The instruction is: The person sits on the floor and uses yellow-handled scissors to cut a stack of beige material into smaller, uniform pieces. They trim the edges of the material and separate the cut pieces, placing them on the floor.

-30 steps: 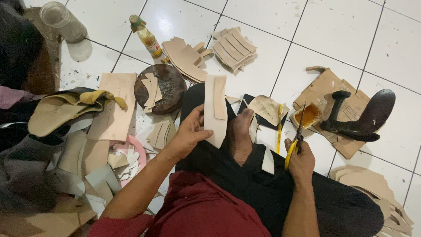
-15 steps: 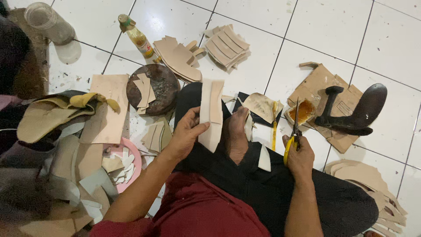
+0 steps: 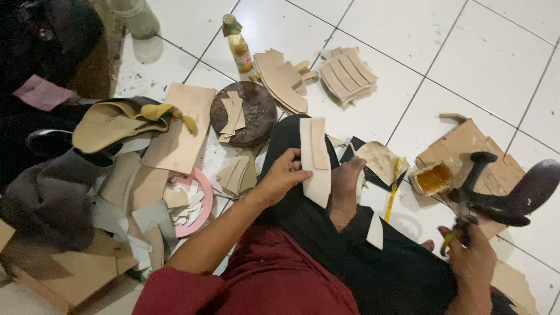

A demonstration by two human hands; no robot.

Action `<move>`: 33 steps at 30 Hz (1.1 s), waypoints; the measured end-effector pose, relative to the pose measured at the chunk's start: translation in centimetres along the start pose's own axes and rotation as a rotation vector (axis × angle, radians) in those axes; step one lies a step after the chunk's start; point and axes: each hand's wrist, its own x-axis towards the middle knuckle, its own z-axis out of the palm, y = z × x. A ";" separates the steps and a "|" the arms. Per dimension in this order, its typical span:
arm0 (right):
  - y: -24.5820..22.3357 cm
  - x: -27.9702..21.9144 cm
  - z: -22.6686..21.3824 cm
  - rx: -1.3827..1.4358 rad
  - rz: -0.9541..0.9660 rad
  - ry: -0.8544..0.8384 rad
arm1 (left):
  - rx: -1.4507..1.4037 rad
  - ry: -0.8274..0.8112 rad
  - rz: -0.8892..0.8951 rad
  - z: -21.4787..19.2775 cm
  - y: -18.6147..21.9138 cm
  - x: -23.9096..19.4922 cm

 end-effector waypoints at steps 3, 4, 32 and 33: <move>2.5 0.1 0.7 0.111 -0.063 0.276 | -0.033 -0.010 -0.002 0.0 -0.2 0.1; 3.3 0.4 0.8 0.111 -0.062 0.276 | -0.033 -0.011 -0.003 0.0 0.1 0.0; 20.0 7.8 2.3 -0.138 0.584 -0.046 | -0.099 0.084 -0.124 1.7 2.3 -0.4; 19.8 7.4 2.5 -0.056 0.545 0.021 | -0.075 0.096 -0.122 2.2 2.9 -0.7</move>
